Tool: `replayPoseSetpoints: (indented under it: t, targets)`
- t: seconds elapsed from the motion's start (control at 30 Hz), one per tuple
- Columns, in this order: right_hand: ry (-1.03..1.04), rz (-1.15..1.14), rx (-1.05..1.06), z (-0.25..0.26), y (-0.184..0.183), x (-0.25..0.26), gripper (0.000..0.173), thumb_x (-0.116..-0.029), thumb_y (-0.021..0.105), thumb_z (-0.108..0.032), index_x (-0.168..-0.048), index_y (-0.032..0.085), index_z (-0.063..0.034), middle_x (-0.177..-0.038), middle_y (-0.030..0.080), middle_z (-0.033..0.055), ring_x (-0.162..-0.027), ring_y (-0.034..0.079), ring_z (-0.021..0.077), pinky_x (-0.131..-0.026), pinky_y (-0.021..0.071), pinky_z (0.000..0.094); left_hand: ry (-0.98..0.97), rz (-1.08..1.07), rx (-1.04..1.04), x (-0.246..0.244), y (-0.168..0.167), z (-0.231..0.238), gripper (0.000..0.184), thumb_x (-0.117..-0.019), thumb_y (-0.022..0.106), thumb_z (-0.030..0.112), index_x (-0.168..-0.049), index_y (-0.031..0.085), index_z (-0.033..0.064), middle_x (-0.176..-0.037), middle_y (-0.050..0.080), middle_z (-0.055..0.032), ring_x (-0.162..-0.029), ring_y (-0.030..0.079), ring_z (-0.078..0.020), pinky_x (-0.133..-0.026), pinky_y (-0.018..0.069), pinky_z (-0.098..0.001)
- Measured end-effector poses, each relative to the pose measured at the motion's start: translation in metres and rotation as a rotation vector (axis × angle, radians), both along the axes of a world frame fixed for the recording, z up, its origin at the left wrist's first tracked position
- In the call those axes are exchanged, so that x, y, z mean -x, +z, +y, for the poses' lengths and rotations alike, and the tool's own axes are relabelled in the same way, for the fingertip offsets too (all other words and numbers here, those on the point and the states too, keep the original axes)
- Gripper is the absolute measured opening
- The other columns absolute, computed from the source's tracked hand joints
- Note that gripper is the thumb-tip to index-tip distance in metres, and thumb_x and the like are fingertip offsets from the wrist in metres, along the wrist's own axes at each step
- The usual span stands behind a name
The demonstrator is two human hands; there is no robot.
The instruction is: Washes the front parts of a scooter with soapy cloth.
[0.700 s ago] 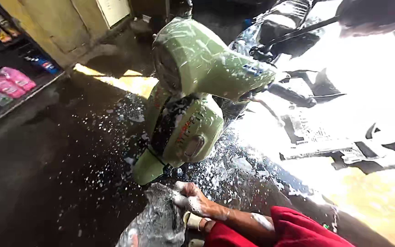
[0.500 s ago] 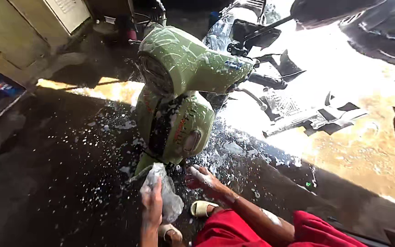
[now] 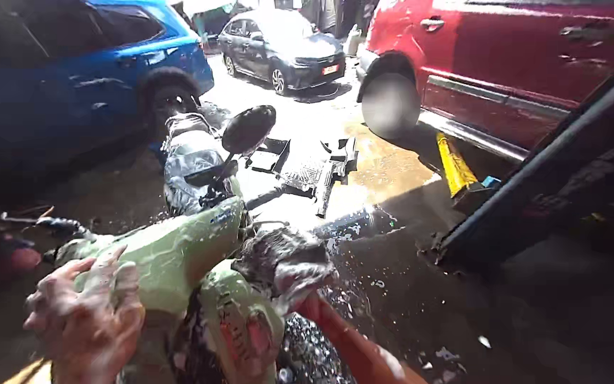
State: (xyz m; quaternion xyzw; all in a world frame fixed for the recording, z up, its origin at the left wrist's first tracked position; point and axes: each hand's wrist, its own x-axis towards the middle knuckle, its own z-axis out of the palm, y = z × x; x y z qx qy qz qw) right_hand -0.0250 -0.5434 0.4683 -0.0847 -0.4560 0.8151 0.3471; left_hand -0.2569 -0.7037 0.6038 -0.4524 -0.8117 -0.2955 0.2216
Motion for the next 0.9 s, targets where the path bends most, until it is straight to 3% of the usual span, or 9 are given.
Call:
replayPoseSetpoints:
  t: [0.07, 0.2, 0.27, 0.33, 0.4, 0.57, 0.7, 0.8, 0.9]
  targets:
    - [0.041, -0.145, -0.437, -0.019, 0.017, 0.061, 0.028, -0.0956, 0.062, -0.004, -0.120, 0.065, 0.0089, -0.112, 0.073, 0.0087, -0.105, 0.066, 0.0086, -0.097, 0.0510, 0.0247, 0.049, -0.079, 0.103, 0.052, 0.011, 0.014, 0.054, -0.1075, 0.034, 0.041, -0.140, 0.061, 0.0074, -0.140, 0.049, -0.0381, -0.132, 0.040, -0.0633, -0.103, 0.0265, -0.0799]
    - [0.189, -0.625, -0.948, -0.058, 0.071, 0.163, 0.042, -0.0986, 0.062, -0.008, -0.136, 0.058, 0.0120, -0.140, 0.060, 0.0273, -0.136, 0.054, 0.0371, -0.117, 0.0372, 0.0464, -0.033, -0.364, 0.259, 0.095, 0.009, 0.017, 0.050, -0.1096, 0.035, 0.026, -0.145, 0.049, -0.0069, -0.147, 0.048, -0.0345, -0.141, 0.043, -0.0484, -0.118, 0.0279, -0.0630]
    - [-0.089, -0.538, -1.019, -0.029, 0.058, 0.193, 0.042, -0.0921, 0.069, -0.007, -0.129, 0.063, 0.0130, -0.136, 0.062, 0.0296, -0.133, 0.055, 0.0410, -0.116, 0.0393, 0.0487, -0.077, -0.244, 0.359, 0.102, 0.009, 0.015, 0.048, -0.1074, 0.039, 0.024, -0.136, 0.056, -0.0100, -0.138, 0.054, -0.0370, -0.133, 0.050, -0.0533, -0.109, 0.0360, -0.0687]
    - [-0.289, -0.609, -1.101, 0.023, 0.062, 0.213, 0.051, -0.0936, 0.069, -0.014, -0.137, 0.058, 0.0101, -0.147, 0.053, 0.0279, -0.144, 0.043, 0.0406, -0.124, 0.0274, 0.0488, -0.103, -0.110, 0.444, 0.095, 0.008, 0.019, 0.055, -0.1050, 0.040, 0.040, -0.135, 0.063, 0.0000, -0.136, 0.058, -0.0327, -0.127, 0.054, -0.0554, -0.102, 0.0388, -0.0733]
    - [-0.448, -0.744, -1.181, 0.039, 0.074, 0.224, 0.056, -0.0924, 0.068, -0.029, -0.136, 0.062, 0.0059, -0.145, 0.057, 0.0231, -0.143, 0.045, 0.0391, -0.124, 0.0251, 0.0497, -0.127, -0.042, 0.402, 0.089, 0.006, 0.022, 0.061, -0.1020, 0.039, 0.050, -0.134, 0.066, 0.0058, -0.136, 0.061, -0.0292, -0.125, 0.056, -0.0538, -0.102, 0.0382, -0.0725]
    - [-0.583, -0.384, -0.842, -0.046, 0.034, 0.194, 0.048, -0.0902, 0.067, -0.010, -0.130, 0.061, 0.0154, -0.144, 0.055, 0.0300, -0.142, 0.046, 0.0417, -0.123, 0.0285, 0.0479, -0.188, -0.064, 0.387, 0.096, 0.005, 0.021, 0.058, -0.1025, 0.038, 0.048, -0.136, 0.067, 0.0101, -0.139, 0.061, -0.0257, -0.129, 0.055, -0.0511, -0.106, 0.0357, -0.0710]
    - [-1.053, -0.545, -1.133, 0.010, -0.014, 0.196, 0.060, -0.0954, 0.057, -0.036, -0.135, 0.060, 0.0088, -0.143, 0.056, 0.0284, -0.137, 0.052, 0.0418, -0.115, 0.0372, 0.0566, -0.375, 0.006, 0.301, 0.113, 0.001, 0.016, 0.068, -0.0958, 0.038, 0.065, -0.129, 0.071, 0.0159, -0.134, 0.064, -0.0218, -0.124, 0.059, -0.0459, -0.102, 0.0389, -0.0683]
    - [-0.838, -0.856, -0.636, 0.013, 0.002, 0.210, 0.069, -0.0979, 0.066, -0.027, -0.152, 0.039, 0.0082, -0.157, 0.037, 0.0312, -0.148, 0.034, 0.0435, -0.121, 0.0264, 0.0585, -0.466, -0.032, 0.321, 0.124, -0.002, 0.011, 0.066, -0.0956, 0.043, 0.063, -0.133, 0.068, 0.0150, -0.137, 0.061, -0.0193, -0.128, 0.056, -0.0405, -0.106, 0.0352, -0.0650]
    - [-0.593, -0.858, -0.358, -0.056, 0.022, 0.211, 0.060, -0.0970, 0.069, -0.013, -0.147, 0.045, 0.0103, -0.151, 0.045, 0.0309, -0.143, 0.043, 0.0372, -0.120, 0.0325, 0.0466, -0.473, -0.015, 0.365, 0.123, -0.004, 0.013, 0.062, -0.0968, 0.042, 0.056, -0.137, 0.064, 0.0145, -0.142, 0.058, -0.0180, -0.133, 0.052, -0.0384, -0.108, 0.0343, -0.0635]
